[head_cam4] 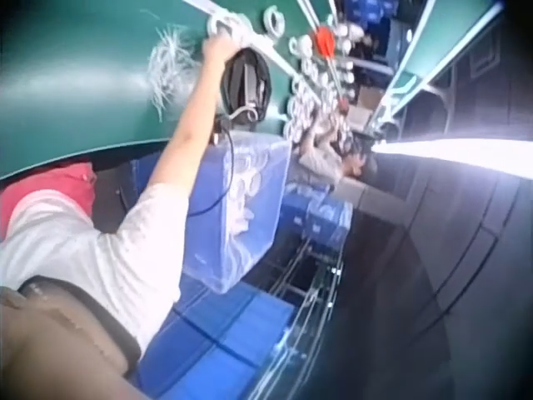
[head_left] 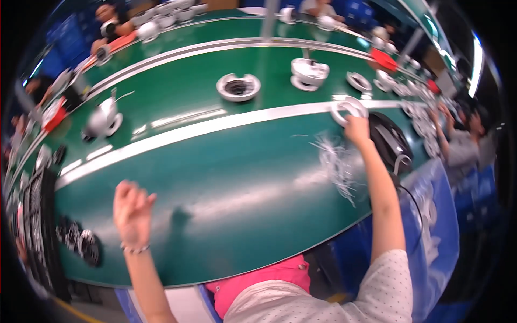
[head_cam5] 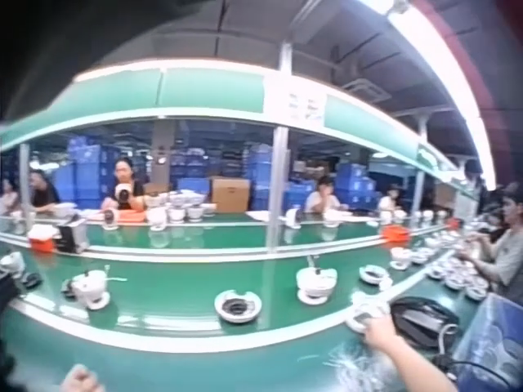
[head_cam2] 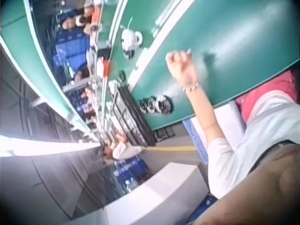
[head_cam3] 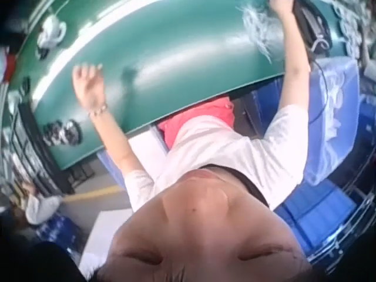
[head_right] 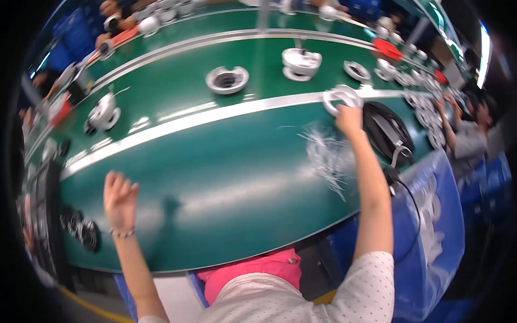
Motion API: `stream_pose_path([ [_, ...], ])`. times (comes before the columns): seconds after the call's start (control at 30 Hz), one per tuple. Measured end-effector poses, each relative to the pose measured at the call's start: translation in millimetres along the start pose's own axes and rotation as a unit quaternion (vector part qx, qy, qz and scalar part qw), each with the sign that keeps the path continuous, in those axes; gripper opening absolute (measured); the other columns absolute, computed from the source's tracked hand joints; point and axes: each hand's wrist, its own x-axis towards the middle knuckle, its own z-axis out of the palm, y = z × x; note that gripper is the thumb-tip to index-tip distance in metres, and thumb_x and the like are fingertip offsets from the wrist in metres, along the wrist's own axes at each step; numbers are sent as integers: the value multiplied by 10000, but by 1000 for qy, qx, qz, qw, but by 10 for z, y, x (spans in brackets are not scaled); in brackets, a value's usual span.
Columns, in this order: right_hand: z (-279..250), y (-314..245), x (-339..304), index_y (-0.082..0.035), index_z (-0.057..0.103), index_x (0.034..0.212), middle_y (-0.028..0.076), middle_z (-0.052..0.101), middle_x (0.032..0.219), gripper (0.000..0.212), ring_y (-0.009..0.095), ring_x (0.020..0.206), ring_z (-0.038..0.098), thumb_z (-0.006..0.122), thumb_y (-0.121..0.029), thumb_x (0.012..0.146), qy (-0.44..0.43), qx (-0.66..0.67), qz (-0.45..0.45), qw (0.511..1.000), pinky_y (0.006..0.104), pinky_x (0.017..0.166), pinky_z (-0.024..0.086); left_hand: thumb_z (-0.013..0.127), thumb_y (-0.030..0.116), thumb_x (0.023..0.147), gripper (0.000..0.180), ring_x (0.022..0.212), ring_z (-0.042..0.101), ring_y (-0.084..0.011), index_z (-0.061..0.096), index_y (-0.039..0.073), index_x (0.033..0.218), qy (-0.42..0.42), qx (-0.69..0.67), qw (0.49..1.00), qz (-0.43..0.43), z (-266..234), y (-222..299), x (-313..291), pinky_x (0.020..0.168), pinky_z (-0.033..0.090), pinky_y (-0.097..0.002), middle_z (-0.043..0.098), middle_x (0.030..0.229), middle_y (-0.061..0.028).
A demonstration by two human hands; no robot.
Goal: Assembling internal electronic components into dome-shaped fixture housings on a factory production line.
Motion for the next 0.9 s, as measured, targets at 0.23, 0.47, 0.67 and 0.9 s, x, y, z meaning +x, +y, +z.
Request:
stream_pose_path([
  [0.23,-32,98,-21,-49,634,705,143,599,660,238,276,634,595,712,-241,589,51,156,29,986,356,601,455,396,80,825,20,490,311,-82,403,63,816,27,-71,996,50,-619,681,-377,641,370,-279,304,565,18],
  [0.47,-203,217,86,8,590,763,67,581,638,165,85,592,502,612,-156,772,190,270,19,944,239,558,415,504,74,831,117,675,510,-66,565,7,905,350,602,665,271,-1392,1655,-716,605,433,-219,548,751,-13],
  [0.67,-1123,-1608,-585,-12,545,653,69,556,598,101,145,548,541,624,-43,709,115,374,-287,874,264,504,394,648,112,633,312,923,544,-295,575,35,927,356,819,438,100,-1878,1910,-804,815,424,-354,579,966,-143],
  [0.9,-1044,-2775,-1502,-53,528,695,77,620,814,213,224,604,579,704,-83,579,-9,395,-554,732,328,489,453,659,186,638,474,933,547,-295,524,53,1072,357,815,432,-145,-1918,1857,-808,818,429,-359,587,964,-152],
])
